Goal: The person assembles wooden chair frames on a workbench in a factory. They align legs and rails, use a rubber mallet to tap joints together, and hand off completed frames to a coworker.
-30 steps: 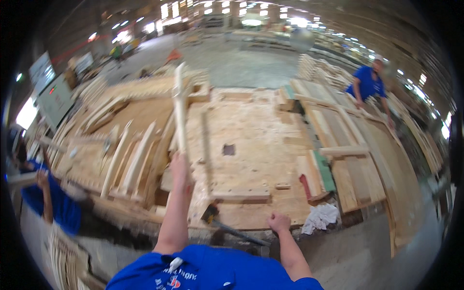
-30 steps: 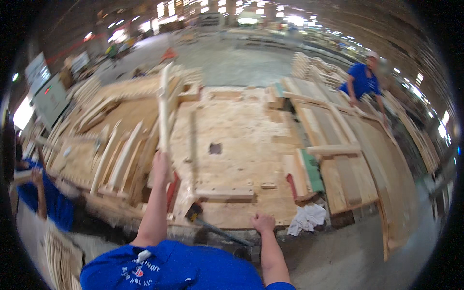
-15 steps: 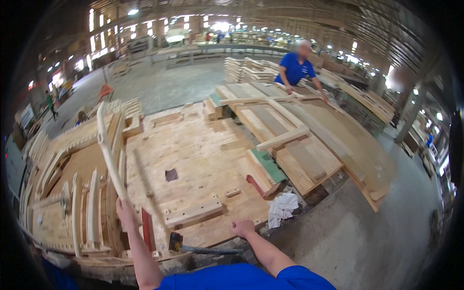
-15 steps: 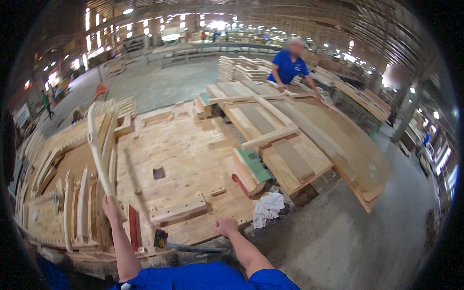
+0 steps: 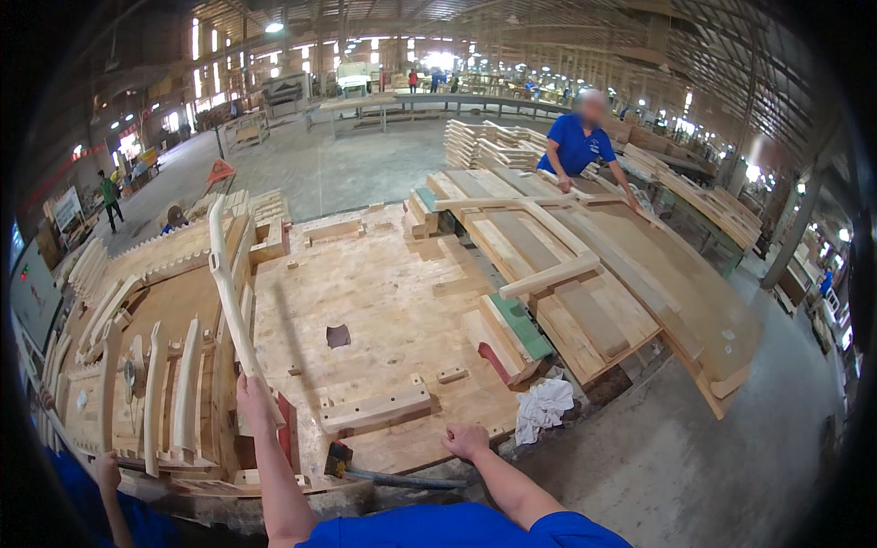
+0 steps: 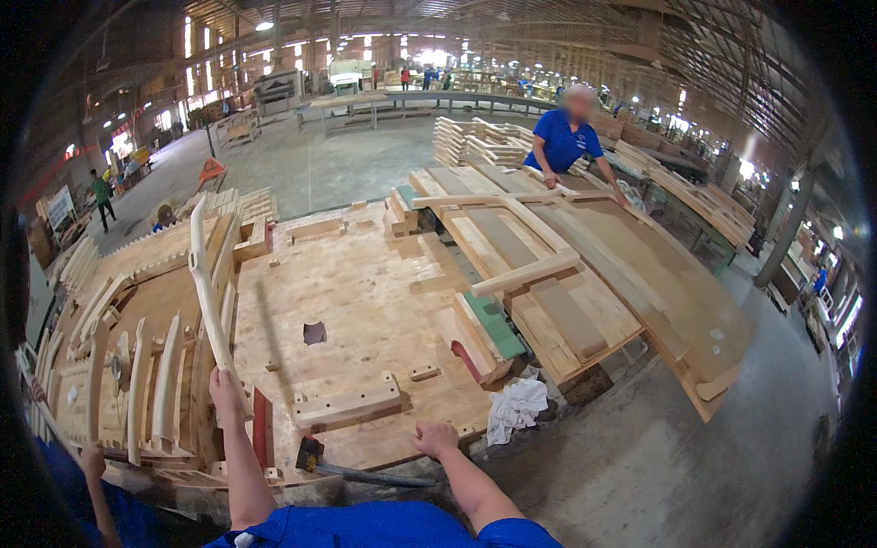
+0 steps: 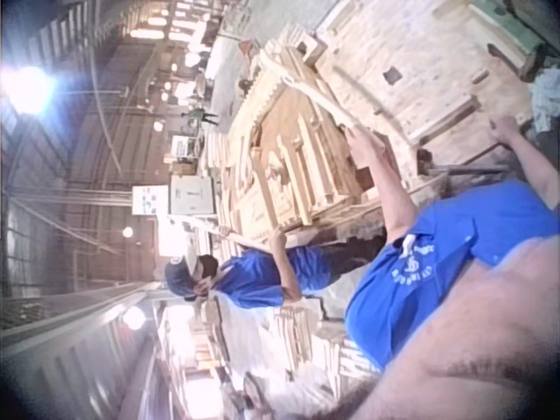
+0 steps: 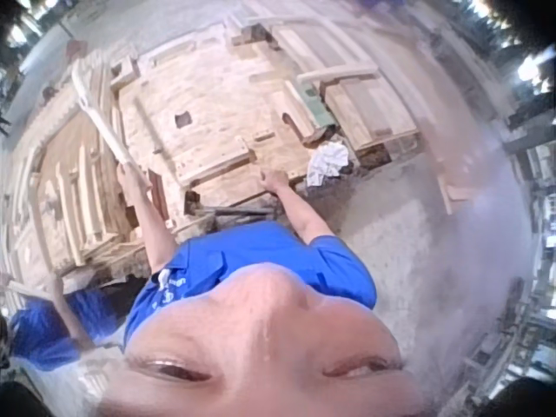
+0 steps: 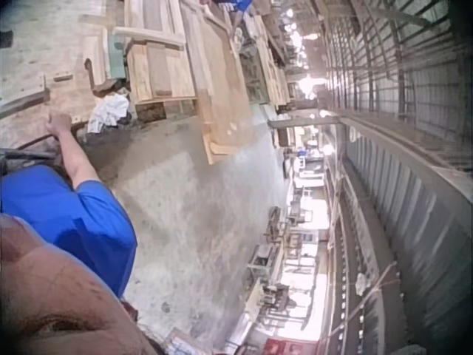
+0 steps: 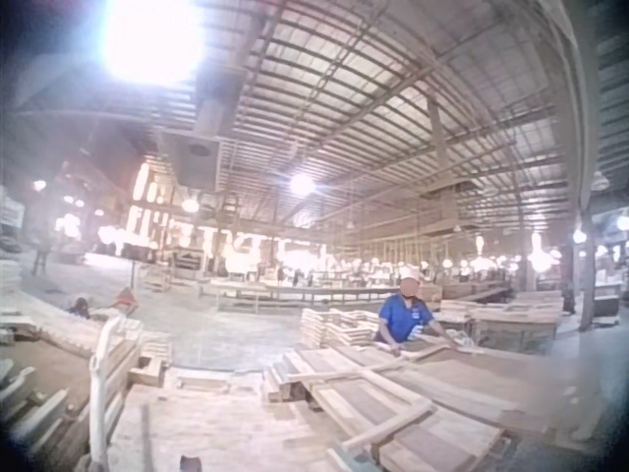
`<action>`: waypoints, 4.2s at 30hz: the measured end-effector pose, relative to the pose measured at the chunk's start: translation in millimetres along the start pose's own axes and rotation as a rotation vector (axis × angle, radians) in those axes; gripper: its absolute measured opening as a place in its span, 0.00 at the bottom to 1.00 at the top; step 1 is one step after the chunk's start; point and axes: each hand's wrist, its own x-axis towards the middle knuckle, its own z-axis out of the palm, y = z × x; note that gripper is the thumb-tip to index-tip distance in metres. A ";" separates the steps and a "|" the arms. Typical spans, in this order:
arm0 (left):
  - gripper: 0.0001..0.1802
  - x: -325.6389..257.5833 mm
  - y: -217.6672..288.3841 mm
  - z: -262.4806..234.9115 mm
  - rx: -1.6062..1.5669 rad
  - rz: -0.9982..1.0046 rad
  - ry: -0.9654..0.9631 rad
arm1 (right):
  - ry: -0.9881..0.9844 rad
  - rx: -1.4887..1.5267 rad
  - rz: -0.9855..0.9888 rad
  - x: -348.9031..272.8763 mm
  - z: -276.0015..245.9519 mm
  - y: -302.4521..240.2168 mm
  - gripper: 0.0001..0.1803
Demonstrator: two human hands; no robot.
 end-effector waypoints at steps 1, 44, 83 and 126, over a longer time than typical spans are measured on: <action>0.20 -0.6 -2.3 -3.1 0.002 0.006 0.008 | -0.011 -0.006 0.003 0.3 -0.7 -1.5 0.17; 0.26 -184.9 -89.0 -131.1 1.035 0.159 0.052 | 0.173 -0.036 -0.113 9.2 16.7 0.4 0.09; 0.34 -185.5 -85.5 -149.0 1.025 -0.110 -0.093 | 0.187 -0.082 -0.136 8.3 22.8 0.5 0.09; 0.26 -52.6 23.2 25.1 1.308 1.212 -0.218 | 0.533 0.483 -1.037 60.3 -114.9 -191.1 0.10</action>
